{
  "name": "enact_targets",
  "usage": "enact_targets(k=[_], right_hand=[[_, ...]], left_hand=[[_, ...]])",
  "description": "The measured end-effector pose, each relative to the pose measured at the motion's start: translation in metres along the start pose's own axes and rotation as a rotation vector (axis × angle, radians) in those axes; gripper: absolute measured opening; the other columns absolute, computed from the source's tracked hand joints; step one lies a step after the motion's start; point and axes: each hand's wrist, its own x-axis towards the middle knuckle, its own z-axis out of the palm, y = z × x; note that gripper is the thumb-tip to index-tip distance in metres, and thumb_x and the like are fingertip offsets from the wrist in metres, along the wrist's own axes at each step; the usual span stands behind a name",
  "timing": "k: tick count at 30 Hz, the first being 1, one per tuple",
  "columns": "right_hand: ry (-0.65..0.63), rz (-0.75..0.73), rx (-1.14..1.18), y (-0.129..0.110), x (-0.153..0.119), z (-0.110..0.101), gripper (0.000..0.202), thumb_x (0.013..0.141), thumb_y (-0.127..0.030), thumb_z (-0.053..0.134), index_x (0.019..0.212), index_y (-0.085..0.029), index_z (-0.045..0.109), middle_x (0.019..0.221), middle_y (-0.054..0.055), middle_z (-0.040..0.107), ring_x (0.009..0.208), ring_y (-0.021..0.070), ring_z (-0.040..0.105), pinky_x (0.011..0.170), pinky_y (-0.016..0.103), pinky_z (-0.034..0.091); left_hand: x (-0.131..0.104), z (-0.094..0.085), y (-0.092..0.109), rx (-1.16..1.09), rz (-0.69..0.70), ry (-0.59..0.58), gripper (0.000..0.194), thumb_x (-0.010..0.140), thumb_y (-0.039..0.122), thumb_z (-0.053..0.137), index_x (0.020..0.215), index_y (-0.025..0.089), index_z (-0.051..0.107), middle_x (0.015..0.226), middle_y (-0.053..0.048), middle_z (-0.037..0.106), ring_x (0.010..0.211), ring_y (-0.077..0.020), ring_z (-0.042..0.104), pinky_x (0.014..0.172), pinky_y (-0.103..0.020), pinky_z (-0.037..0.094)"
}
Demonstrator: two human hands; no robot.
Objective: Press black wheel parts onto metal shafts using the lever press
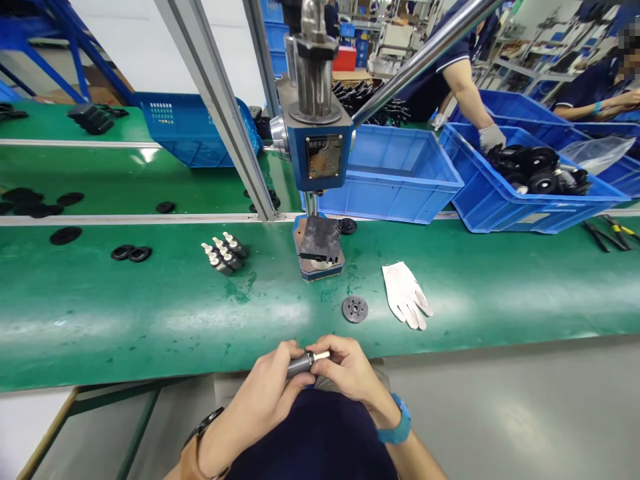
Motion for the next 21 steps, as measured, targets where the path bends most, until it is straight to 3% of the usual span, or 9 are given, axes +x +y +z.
enact_targets(k=[6, 11, 21], right_hand=[[-0.002, -0.060, 0.072, 0.0003, -0.0014, 0.0008, 0.022, 0.084, -0.035, 0.085, 0.104, -0.027, 0.082, 0.093, 0.003, 0.076, 0.082, 0.0126, 0.069, 0.073, 0.021, 0.055], [-0.004, -0.046, 0.104, 0.0040, -0.0044, -0.0023, 0.026, 0.081, -0.029, 0.088, 0.106, -0.027, 0.082, 0.090, 0.002, 0.078, 0.078, 0.0120, 0.071, 0.071, 0.019, 0.056], [0.017, 0.032, -0.046, -0.0012, -0.0064, -0.0061, 0.030, 0.082, -0.045, 0.084, 0.102, -0.022, 0.080, 0.085, 0.005, 0.077, 0.073, 0.0148, 0.070, 0.069, 0.025, 0.058]], left_hand=[[0.0019, -0.0036, 0.0027, 0.048, 0.148, 0.109, 0.004, 0.105, 0.023, 0.050, 0.105, 0.023, 0.046, 0.092, -0.004, 0.064, 0.079, -0.0221, 0.066, 0.066, -0.032, 0.053], [0.0032, -0.0084, 0.0042, 0.113, 0.240, 0.142, 0.003, 0.105, 0.022, 0.051, 0.103, 0.021, 0.050, 0.087, -0.004, 0.063, 0.073, -0.0204, 0.060, 0.062, -0.031, 0.050], [0.0025, -0.0085, 0.0010, 0.111, 0.206, 0.126, 0.005, 0.105, 0.025, 0.053, 0.102, 0.021, 0.051, 0.088, -0.004, 0.065, 0.075, -0.0198, 0.063, 0.066, -0.031, 0.052]])
